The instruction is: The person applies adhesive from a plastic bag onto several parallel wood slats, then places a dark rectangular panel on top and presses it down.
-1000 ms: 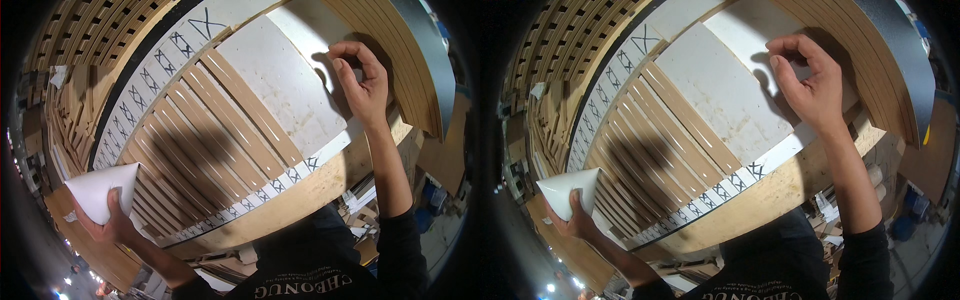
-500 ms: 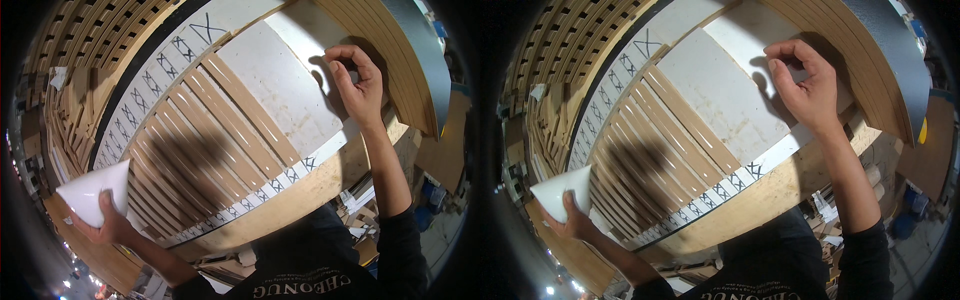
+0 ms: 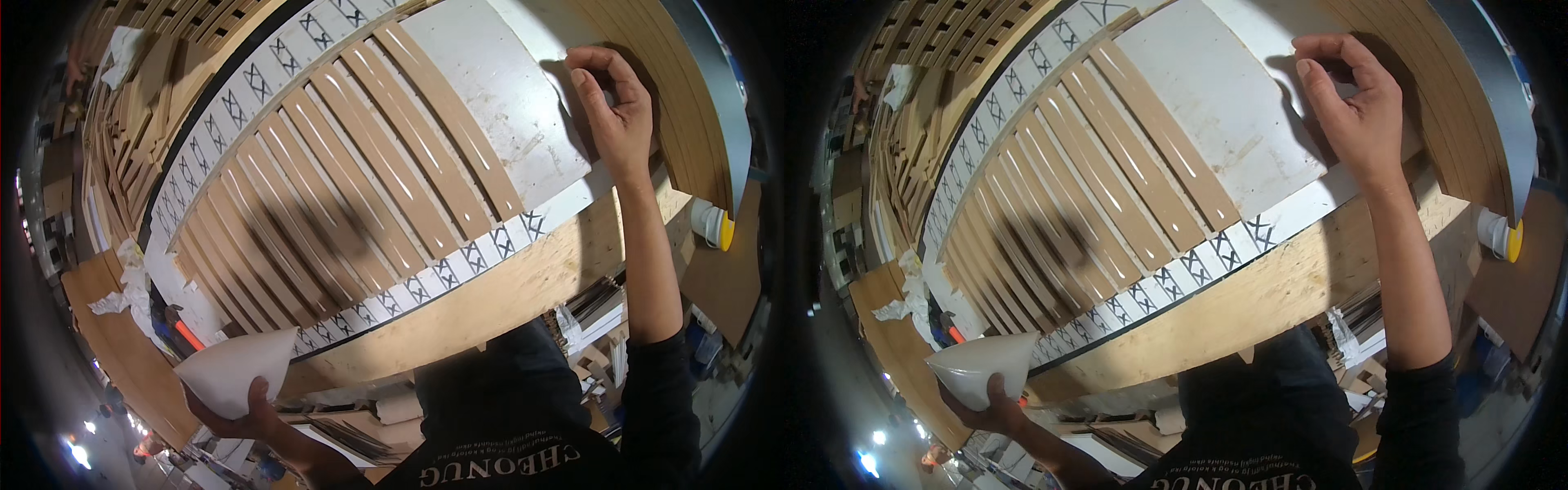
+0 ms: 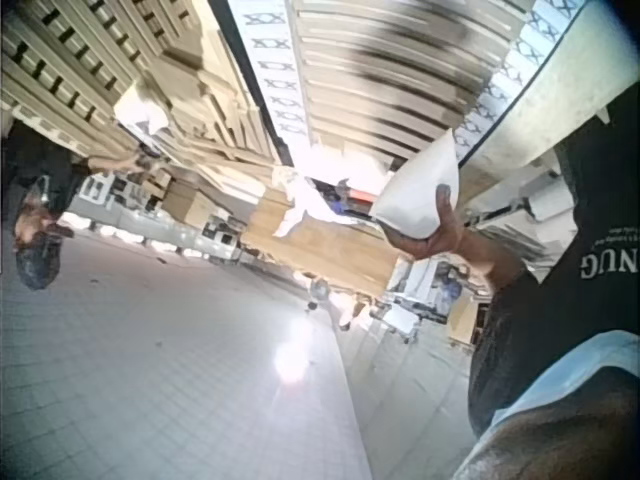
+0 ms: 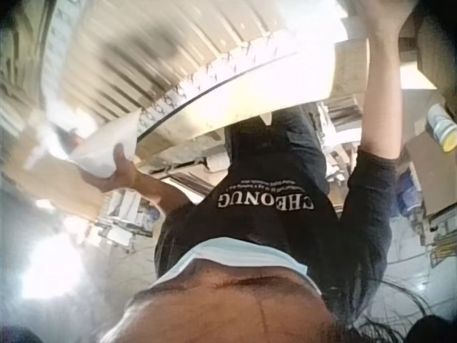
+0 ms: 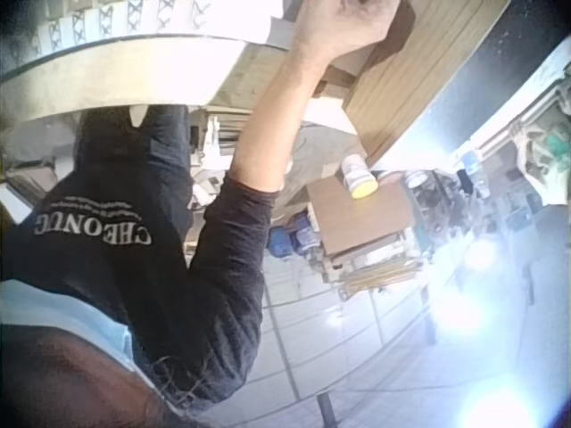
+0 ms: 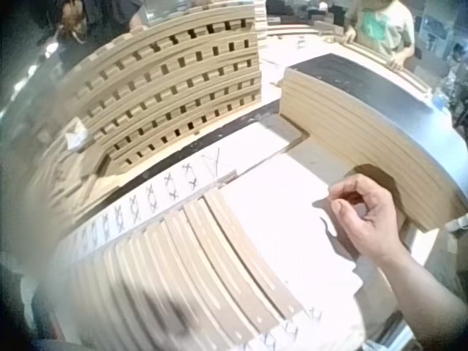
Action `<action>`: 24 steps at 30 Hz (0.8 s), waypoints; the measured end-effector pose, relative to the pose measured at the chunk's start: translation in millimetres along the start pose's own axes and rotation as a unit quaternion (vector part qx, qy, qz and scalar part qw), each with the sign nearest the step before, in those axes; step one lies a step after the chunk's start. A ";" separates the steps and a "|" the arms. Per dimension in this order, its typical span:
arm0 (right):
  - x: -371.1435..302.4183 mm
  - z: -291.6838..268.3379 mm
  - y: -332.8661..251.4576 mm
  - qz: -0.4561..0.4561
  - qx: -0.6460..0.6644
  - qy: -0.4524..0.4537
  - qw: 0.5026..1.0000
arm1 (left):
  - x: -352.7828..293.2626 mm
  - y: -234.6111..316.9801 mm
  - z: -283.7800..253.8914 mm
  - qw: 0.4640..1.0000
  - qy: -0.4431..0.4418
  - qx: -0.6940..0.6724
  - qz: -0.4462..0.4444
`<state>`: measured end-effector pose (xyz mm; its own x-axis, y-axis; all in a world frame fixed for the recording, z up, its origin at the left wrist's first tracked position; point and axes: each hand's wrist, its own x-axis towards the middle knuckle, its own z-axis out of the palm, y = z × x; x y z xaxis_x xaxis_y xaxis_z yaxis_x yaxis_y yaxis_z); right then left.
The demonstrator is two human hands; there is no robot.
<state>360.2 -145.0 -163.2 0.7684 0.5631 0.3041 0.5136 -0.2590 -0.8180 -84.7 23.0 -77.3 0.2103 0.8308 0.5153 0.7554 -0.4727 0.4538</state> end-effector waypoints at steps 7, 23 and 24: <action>-2.0 0.3 2.4 -0.013 -0.008 0.001 1.000 | -10.9 -2.4 1.9 0.999 -0.021 0.005 0.028; 0.4 -0.6 5.9 -0.006 -0.011 0.009 1.000 | 14.4 10.3 16.6 1.000 0.014 0.005 0.018; 0.5 -0.6 5.8 -0.012 -0.013 0.010 1.000 | 16.6 9.6 17.9 1.000 0.013 0.005 0.019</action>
<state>363.7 -146.7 -167.5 0.7633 0.5535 0.3331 0.5412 -0.2664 -0.7976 -62.8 37.5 -77.4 0.2224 0.8048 0.5503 0.7533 -0.5002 0.4270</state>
